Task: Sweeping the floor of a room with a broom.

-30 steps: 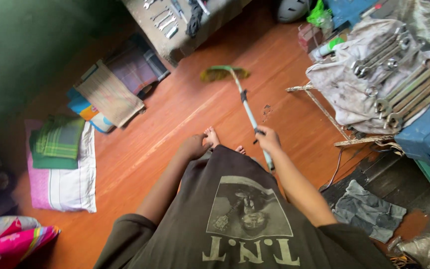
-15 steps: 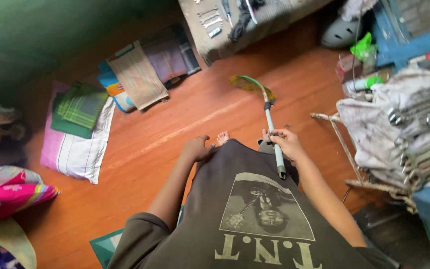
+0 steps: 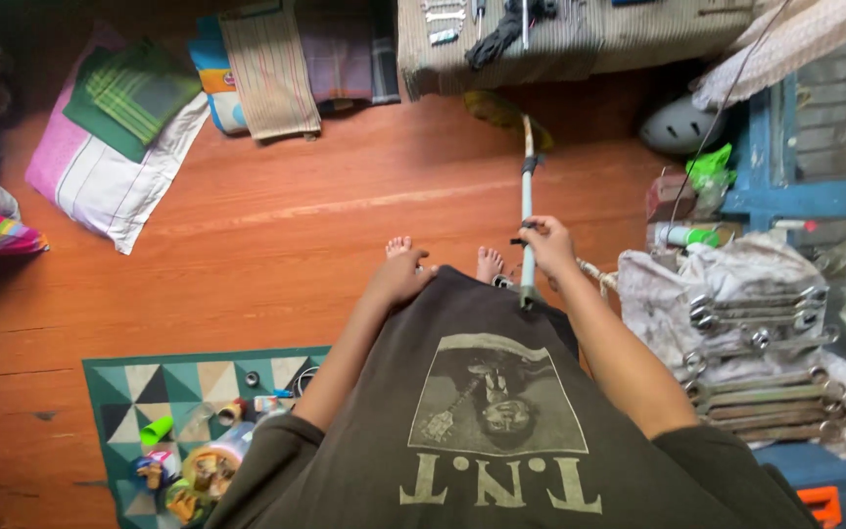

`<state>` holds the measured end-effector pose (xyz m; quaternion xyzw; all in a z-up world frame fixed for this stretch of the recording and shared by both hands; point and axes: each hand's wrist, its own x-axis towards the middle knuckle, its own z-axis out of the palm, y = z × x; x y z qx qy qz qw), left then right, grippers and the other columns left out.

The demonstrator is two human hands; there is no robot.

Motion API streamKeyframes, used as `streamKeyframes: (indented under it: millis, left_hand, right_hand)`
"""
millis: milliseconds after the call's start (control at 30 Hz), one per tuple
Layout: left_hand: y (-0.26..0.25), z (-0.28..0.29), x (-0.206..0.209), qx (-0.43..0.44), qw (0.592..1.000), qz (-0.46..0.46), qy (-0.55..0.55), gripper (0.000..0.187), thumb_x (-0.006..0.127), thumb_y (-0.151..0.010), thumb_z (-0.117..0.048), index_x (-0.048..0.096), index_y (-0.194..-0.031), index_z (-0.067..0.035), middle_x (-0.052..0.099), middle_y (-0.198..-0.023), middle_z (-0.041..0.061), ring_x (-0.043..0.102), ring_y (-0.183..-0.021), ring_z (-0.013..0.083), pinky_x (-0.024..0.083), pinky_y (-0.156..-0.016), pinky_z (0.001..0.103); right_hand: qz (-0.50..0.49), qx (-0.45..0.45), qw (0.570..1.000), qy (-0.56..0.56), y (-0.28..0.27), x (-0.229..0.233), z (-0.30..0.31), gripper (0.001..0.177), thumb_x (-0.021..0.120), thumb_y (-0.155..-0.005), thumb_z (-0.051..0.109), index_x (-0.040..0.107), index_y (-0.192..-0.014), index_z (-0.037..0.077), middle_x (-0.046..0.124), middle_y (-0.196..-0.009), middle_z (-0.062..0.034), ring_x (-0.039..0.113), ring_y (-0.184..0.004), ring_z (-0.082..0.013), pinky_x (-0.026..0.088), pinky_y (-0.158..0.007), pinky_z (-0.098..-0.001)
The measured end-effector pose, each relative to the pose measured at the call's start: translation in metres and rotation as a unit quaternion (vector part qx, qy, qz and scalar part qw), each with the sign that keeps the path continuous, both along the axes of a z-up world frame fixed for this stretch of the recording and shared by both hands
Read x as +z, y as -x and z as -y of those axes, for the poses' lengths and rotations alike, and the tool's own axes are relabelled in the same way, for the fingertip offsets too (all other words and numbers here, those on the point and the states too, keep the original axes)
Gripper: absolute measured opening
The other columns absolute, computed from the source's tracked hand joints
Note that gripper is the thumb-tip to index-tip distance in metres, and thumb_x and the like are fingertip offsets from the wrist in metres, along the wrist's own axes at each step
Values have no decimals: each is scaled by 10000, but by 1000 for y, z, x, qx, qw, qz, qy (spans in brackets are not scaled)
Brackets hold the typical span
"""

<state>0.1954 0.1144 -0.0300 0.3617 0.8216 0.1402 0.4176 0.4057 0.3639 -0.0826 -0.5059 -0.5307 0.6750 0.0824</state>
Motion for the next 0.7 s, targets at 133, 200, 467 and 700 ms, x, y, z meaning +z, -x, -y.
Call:
streamKeyframes:
  millis: [133, 200, 467, 700]
  left_hand:
    - [-43, -4, -7, 34, 995, -19, -90, 551, 681, -913, -467, 681, -1280, -56, 775, -1055, 195, 696, -1088, 364, 437, -1075, 496]
    - [-56, -13, 27, 117, 986, 105, -60, 601, 644, -931, -479, 630, -1358, -57, 752, -1100, 181, 736, -1080, 306, 567, -932, 417]
    - [-95, -60, 155, 117, 930, -20, -348, 926, 865, -705, -423, 482, -1416, 32, 594, -1347, 248, 621, -1191, 376, 500, -973, 458]
    - [-93, -37, 132, 323, 814, 62, -478, 222, 625, -1072, -244, 692, -1104, -34, 760, -1259, 107, 750, -1058, 193, 599, -944, 315]
  right_hand:
    - [11, 119, 990, 75, 1, 81, -3, 277, 723, -930, 180, 689, -1173, 52, 667, -853, -65, 579, -662, -134, 476, -551, -296]
    - [-56, 148, 984, 79, 1, 74, -5, 285, 722, -926, 196, 709, -1147, 17, 745, -897, -68, 575, -618, -123, 474, -527, -289]
    - [17, 209, 972, -101, 43, 53, 5, 352, 719, -940, 320, 751, -1128, 24, 746, -844, -43, 661, -695, -89, 530, -614, -262]
    - [-141, 372, 916, -53, 76, 96, 26, 477, 548, -1001, 366, 619, -1379, 85, 721, -988, -35, 643, -829, -90, 519, -705, -249]
